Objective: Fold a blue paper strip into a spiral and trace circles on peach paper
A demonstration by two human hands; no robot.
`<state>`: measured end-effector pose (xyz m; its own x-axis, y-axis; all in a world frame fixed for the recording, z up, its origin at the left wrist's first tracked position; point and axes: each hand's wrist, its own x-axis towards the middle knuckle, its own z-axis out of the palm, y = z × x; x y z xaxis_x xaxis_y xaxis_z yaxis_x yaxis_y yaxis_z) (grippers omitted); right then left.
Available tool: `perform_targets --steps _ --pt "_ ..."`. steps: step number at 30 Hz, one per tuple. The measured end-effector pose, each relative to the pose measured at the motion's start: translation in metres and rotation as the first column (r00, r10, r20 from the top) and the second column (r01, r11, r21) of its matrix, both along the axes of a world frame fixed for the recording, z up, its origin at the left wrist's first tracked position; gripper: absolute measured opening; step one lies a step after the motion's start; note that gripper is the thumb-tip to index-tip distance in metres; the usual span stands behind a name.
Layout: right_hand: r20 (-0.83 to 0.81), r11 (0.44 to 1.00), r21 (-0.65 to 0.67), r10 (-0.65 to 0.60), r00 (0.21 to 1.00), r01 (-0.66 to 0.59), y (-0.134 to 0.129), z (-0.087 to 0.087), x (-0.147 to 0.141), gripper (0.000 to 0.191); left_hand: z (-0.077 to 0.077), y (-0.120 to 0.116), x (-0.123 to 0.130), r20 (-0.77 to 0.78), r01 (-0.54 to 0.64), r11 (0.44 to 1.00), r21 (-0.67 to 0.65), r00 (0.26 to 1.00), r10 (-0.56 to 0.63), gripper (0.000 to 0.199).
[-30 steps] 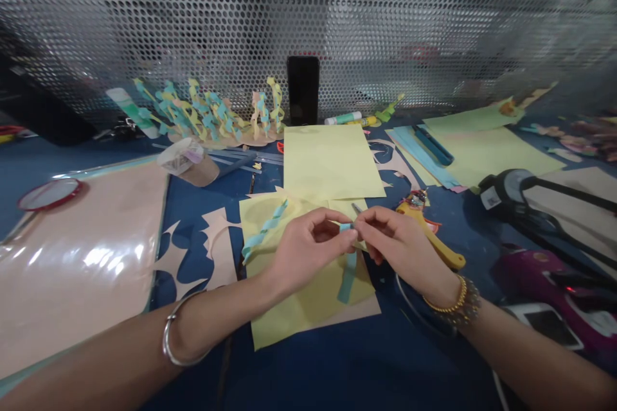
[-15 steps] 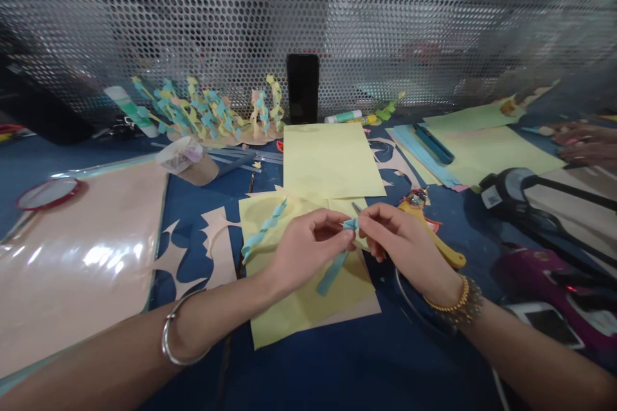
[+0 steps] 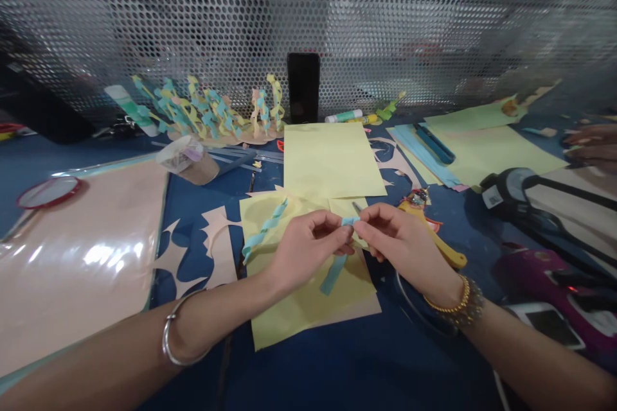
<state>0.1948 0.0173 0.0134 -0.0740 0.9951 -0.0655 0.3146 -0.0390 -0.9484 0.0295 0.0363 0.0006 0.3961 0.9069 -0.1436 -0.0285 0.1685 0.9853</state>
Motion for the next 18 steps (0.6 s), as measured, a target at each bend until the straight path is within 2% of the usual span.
perform_targets --steps 4,8,13,18 --pt "0.023 1.000 0.014 -0.001 1.000 0.001 -0.0005 0.0009 0.0003 0.019 0.0002 0.0000 -0.0007 -0.017 0.011 1.000 0.029 1.000 -0.011 0.022" --pt "-0.037 0.999 -0.021 -0.037 0.999 0.036 -0.0008 0.0025 -0.0002 0.021 -0.0013 -0.0005 0.0001 0.035 0.022 0.999 0.037 0.999 -0.024 0.015" --pt "-0.047 0.999 -0.021 -0.031 0.998 0.030 -0.0005 0.0030 -0.0005 0.021 -0.0033 -0.0009 0.0011 0.053 -0.018 1.000 -0.012 0.998 0.019 0.014" --pt "-0.014 1.000 0.018 -0.015 1.000 0.015 -0.0005 0.0020 -0.0001 0.020 0.0004 -0.0005 0.0001 0.023 -0.046 0.999 0.005 0.999 0.045 0.014"
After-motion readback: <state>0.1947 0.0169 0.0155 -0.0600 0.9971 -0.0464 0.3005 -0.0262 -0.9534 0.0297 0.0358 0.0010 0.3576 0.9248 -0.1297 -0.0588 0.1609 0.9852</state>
